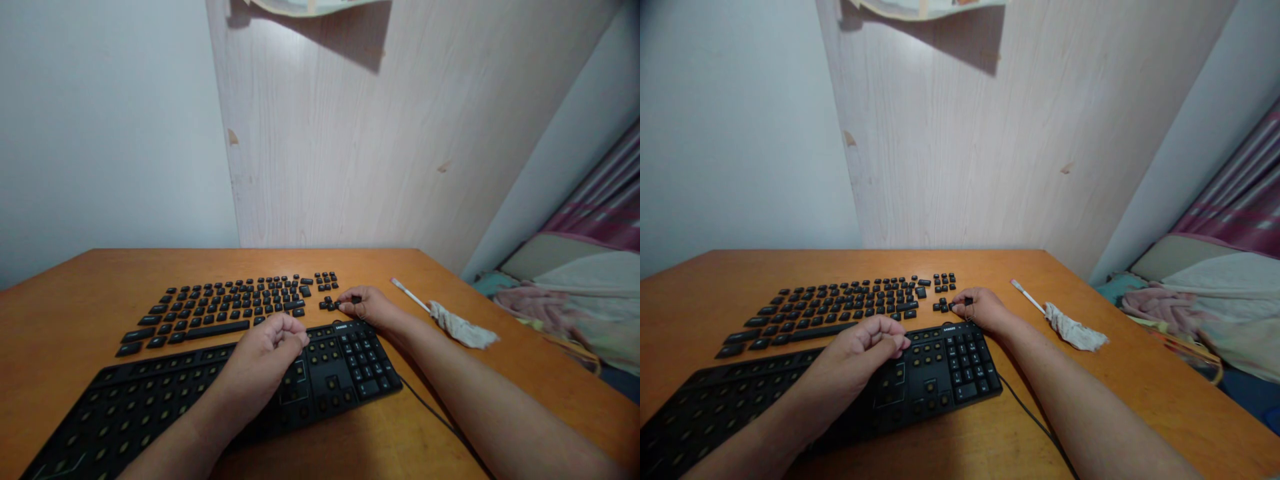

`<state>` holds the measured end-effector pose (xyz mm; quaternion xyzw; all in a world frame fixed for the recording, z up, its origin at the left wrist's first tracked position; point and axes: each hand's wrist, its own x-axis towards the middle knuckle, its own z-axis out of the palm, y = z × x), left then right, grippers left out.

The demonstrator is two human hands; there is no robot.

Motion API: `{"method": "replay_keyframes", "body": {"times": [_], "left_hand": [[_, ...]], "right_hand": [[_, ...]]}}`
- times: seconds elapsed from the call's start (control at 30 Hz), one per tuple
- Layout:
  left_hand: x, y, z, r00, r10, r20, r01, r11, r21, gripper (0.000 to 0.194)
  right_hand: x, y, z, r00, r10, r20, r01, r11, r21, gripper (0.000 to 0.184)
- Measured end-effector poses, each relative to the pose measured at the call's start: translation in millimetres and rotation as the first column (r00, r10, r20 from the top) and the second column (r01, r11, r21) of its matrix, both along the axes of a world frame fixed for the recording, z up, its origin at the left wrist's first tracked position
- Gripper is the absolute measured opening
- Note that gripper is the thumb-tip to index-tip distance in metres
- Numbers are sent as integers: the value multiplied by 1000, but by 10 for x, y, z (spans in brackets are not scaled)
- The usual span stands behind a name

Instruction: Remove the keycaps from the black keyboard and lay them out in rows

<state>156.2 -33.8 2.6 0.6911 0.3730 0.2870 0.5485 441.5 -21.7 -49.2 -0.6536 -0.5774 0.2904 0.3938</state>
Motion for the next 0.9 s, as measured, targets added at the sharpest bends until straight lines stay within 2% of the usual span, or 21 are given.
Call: {"method": "replay_keyframes", "body": {"times": [0.57,0.9], "left_hand": [[-1,-11,2,1000,0,5,0,1000,-29,21],[1,-18,8,1000,-1,18,2,999,-36,21]], "right_hand": [[9,4,-56,997,16,-72,-15,1000,4,27],[3,-9,-31,999,12,-40,-11,1000,17,28]]}}
